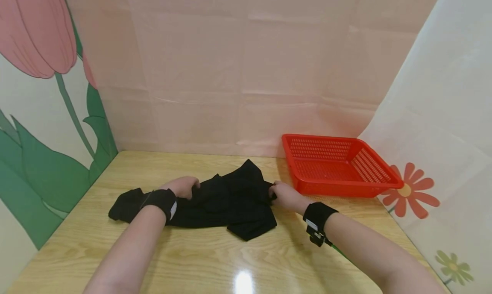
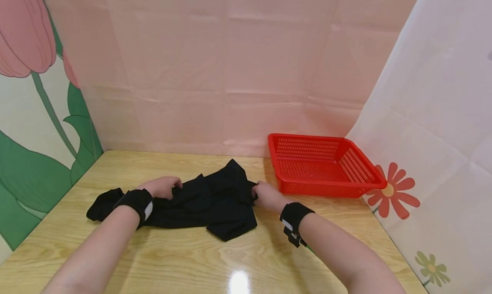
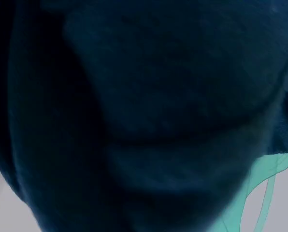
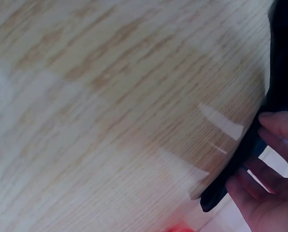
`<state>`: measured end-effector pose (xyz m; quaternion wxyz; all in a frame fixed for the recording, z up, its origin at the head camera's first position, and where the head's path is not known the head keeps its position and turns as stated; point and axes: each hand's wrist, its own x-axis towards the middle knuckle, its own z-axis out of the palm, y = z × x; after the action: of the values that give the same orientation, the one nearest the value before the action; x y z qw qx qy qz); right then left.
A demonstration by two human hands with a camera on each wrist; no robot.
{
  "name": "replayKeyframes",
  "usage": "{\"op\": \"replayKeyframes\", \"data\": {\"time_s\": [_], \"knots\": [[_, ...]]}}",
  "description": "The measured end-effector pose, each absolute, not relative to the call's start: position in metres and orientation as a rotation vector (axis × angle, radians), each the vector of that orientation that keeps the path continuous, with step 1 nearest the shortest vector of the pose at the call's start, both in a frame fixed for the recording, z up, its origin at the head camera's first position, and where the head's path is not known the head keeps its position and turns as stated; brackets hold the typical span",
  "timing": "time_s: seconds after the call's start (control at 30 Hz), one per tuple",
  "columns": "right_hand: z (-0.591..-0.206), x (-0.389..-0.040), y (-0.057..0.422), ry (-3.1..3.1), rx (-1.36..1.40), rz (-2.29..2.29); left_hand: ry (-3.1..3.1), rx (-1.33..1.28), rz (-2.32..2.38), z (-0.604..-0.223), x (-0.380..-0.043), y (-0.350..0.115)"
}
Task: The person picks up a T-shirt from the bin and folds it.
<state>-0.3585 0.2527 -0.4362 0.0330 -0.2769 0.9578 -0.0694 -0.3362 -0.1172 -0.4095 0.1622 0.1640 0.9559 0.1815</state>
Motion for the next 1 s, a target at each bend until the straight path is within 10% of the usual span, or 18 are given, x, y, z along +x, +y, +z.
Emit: {"op": "replayKeyframes", "data": {"time_s": [1.0], "knots": [[-0.403, -0.352, 0.229, 3.208, -0.467, -0.512, 3.039, 0.289, 0.793, -0.383, -0.331, -0.104]]}}
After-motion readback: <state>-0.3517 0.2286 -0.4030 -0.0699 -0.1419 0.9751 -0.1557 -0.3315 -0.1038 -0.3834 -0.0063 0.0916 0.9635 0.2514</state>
